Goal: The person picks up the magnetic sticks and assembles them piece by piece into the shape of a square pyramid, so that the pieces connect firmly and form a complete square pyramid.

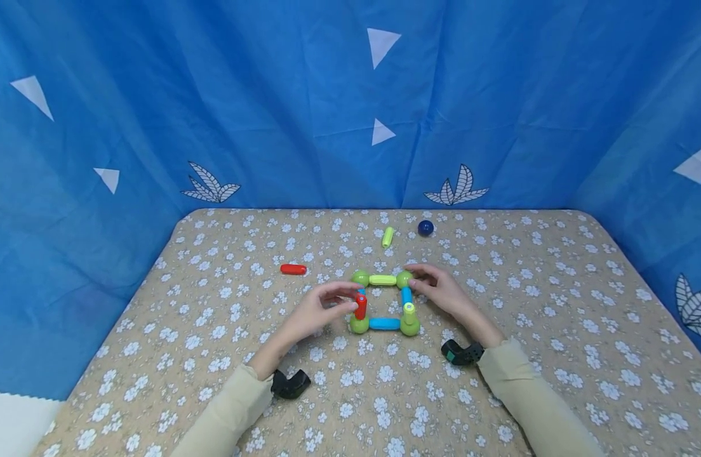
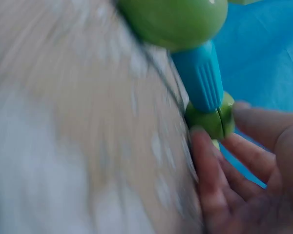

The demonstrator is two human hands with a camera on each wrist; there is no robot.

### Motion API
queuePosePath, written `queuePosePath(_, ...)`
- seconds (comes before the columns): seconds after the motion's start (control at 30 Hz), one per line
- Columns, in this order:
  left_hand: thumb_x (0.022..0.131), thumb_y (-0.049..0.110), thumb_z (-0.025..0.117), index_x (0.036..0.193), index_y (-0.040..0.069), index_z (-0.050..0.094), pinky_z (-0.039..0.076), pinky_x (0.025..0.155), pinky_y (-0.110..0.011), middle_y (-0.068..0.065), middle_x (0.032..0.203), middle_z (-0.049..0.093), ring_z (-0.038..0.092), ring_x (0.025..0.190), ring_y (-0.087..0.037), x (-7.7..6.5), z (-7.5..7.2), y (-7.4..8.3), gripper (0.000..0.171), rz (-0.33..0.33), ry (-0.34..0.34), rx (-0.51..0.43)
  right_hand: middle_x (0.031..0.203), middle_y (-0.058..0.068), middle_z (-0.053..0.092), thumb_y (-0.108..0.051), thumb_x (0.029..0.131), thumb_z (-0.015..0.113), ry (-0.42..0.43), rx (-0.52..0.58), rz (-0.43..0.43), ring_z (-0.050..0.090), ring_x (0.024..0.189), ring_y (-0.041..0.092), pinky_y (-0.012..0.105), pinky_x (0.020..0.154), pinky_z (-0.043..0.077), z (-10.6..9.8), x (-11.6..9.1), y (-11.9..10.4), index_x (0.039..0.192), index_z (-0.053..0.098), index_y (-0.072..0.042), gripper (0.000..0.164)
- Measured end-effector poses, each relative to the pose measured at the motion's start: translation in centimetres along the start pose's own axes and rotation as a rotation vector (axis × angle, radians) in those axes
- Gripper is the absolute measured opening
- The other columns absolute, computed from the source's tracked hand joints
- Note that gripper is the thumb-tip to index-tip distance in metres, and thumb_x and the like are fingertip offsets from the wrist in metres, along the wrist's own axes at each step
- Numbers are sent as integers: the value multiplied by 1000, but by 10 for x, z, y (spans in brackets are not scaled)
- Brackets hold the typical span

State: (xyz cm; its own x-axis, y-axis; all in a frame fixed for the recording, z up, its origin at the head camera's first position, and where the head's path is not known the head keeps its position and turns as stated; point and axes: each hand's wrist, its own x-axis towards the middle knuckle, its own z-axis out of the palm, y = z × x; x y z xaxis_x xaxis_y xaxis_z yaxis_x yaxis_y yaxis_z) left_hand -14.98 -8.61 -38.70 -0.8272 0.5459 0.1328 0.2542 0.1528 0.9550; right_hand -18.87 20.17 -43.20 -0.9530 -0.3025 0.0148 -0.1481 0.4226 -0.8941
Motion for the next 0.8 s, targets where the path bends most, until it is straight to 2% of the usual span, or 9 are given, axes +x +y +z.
queuePosePath(0.13, 92, 2, 58, 121, -11, 54, 45, 90, -37, -24, 118, 57, 54, 108, -34, 12, -11, -3, 32, 9, 87, -1, 109, 17, 57, -20, 96, 55, -31, -23, 14, 58, 87, 25, 33, 68, 47, -9, -11, -4, 132, 47, 2, 43)
queuePosePath(0.23, 93, 3, 57, 123, -10, 53, 43, 93, -36, -24, 121, 55, 51, 113, -34, 25, -18, -9, 33, -20, 114, 9, 108, 15, 58, -18, 97, 54, -53, -51, 17, 57, 87, 23, 32, 67, 48, -12, -27, -6, 131, 47, 3, 41)
queuePosePath(0.33, 93, 6, 58, 128, -7, 51, 41, 96, -36, -21, 127, 52, 48, 117, -32, 40, -23, -26, 37, -51, 78, 11, 111, 14, 58, -17, 96, 56, -111, -54, 7, 57, 90, 22, 31, 69, 49, -10, -44, -8, 130, 49, 4, 41)
queuePosePath(0.47, 93, 10, 59, 132, -3, 48, 39, 98, -38, -18, 132, 50, 47, 120, -29, 56, -27, -48, 43, -65, -9, -23, 113, 14, 57, -18, 92, 62, -164, -70, -38, 54, 90, 22, 30, 72, 48, -2, -60, -12, 126, 52, 4, 42)
queuePosePath(0.63, 93, 11, 60, 130, 2, 53, 40, 96, -34, -11, 129, 53, 50, 116, -22, 62, -26, -56, 40, -81, -105, -7, 101, 5, 55, -28, 84, 71, -73, -214, -45, 49, 83, 17, 29, 68, 44, 14, -66, -18, 111, 60, -3, 38)
queuePosePath(0.8, 92, 9, 60, 127, 4, 58, 44, 92, -31, -6, 126, 54, 52, 111, -18, 58, -24, -57, 34, -94, -121, 58, 90, -3, 53, -28, 78, 77, 21, -352, -49, 47, 77, 12, 27, 63, 43, 25, -68, -18, 98, 63, -9, 31)
